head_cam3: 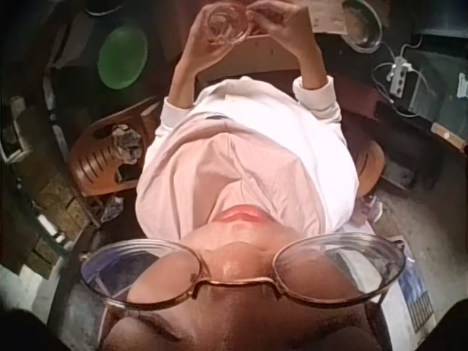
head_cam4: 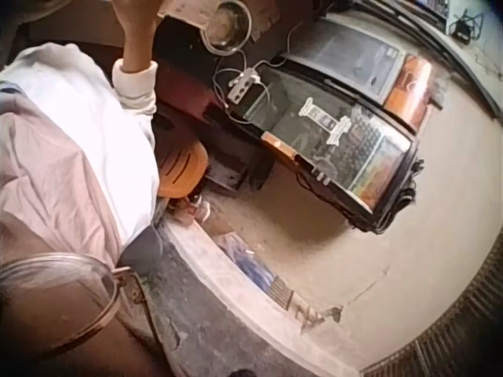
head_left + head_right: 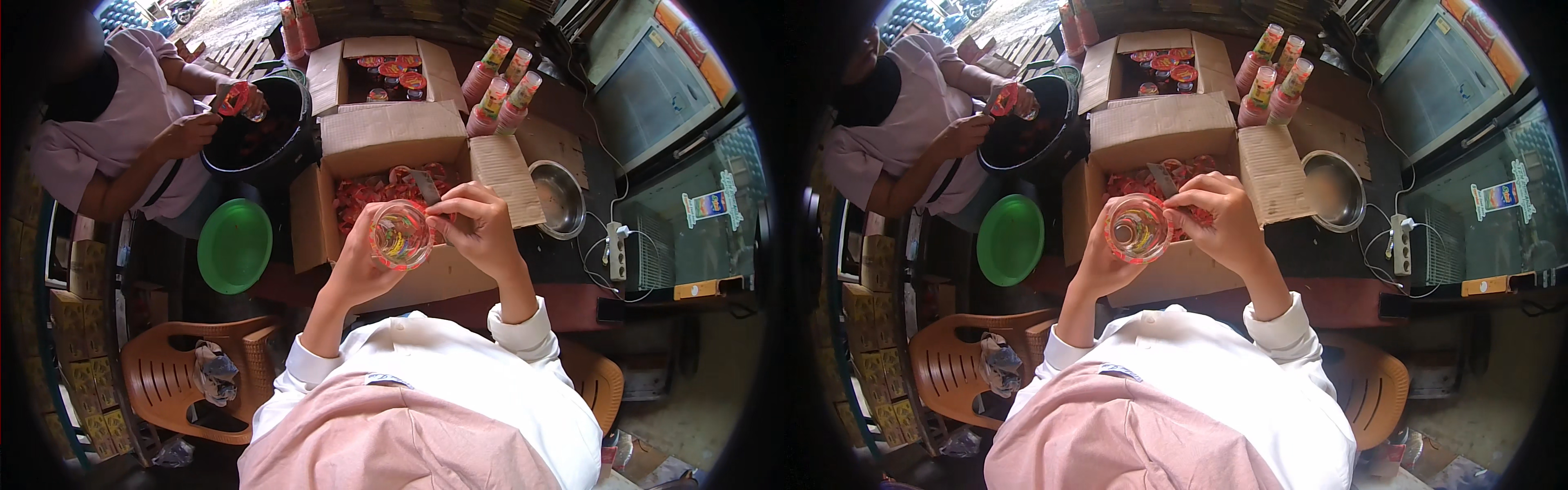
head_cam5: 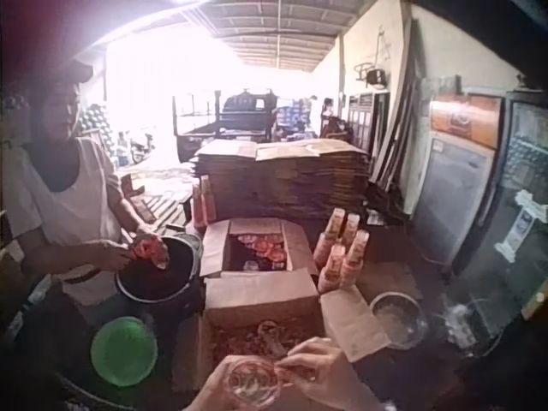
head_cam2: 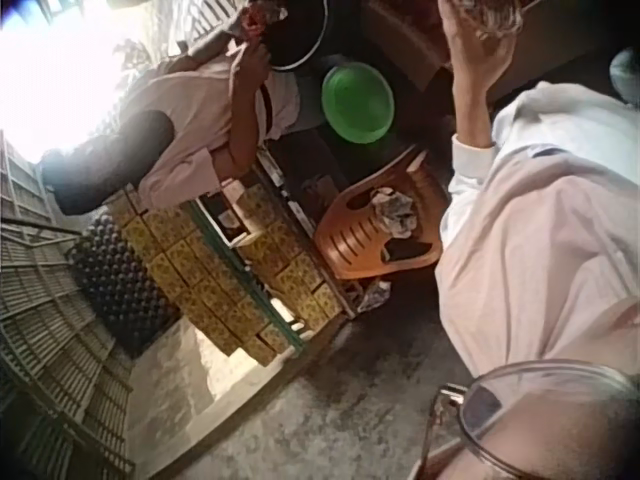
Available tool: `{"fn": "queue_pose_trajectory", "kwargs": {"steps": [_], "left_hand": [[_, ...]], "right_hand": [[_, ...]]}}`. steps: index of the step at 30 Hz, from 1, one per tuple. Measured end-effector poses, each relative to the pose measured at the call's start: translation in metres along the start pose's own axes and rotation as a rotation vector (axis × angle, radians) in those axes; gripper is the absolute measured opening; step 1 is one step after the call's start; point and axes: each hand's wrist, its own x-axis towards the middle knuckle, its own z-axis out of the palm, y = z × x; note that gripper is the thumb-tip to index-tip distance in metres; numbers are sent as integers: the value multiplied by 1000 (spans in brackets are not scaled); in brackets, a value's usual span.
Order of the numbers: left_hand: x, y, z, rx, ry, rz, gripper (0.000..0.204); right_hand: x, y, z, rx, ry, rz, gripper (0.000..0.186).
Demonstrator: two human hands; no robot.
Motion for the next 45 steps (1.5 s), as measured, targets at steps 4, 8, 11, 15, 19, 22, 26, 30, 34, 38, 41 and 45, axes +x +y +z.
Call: {"fn": "queue_pose_trajectory", "kwargs": {"steps": [4,8,11,15,19,22,26,30,34,38,41,45], "left_hand": [[-3,7,7,193,69,32,57],[1,6,12,233,154,-14,52],[9,7,11,185,132,-45,48],[18,7,4,159,90,-83,45],[25,2,-5,182,15,-71,44],[28,-4,-8,126,-37,-78,44],[23,-1,-2,40,-125,-177,47],[27,-9,-9,-46,-148,-176,50],[27,-12,-4,-104,-146,-179,50],[25,-14,-5,-102,-154,-173,51],[23,-19,-3,-89,-125,-110,51],[25,-19,-4,-136,-66,3,51]], "right_hand": [[-4,-1,3,-97,6,-8,8],[-3,2,2,-141,12,-77,9],[1,9,-1,-185,-3,-112,9],[7,17,-6,-224,-67,-142,7],[11,25,-3,-231,-87,-159,4],[13,26,0,-251,-55,-154,3],[22,50,-8,-401,49,-76,3],[22,49,-5,-300,61,-43,5],[13,40,1,-121,1,-15,7],[10,41,2,-108,1,12,8],[11,53,3,-286,38,37,9],[6,82,7,-427,-8,66,11]]}}
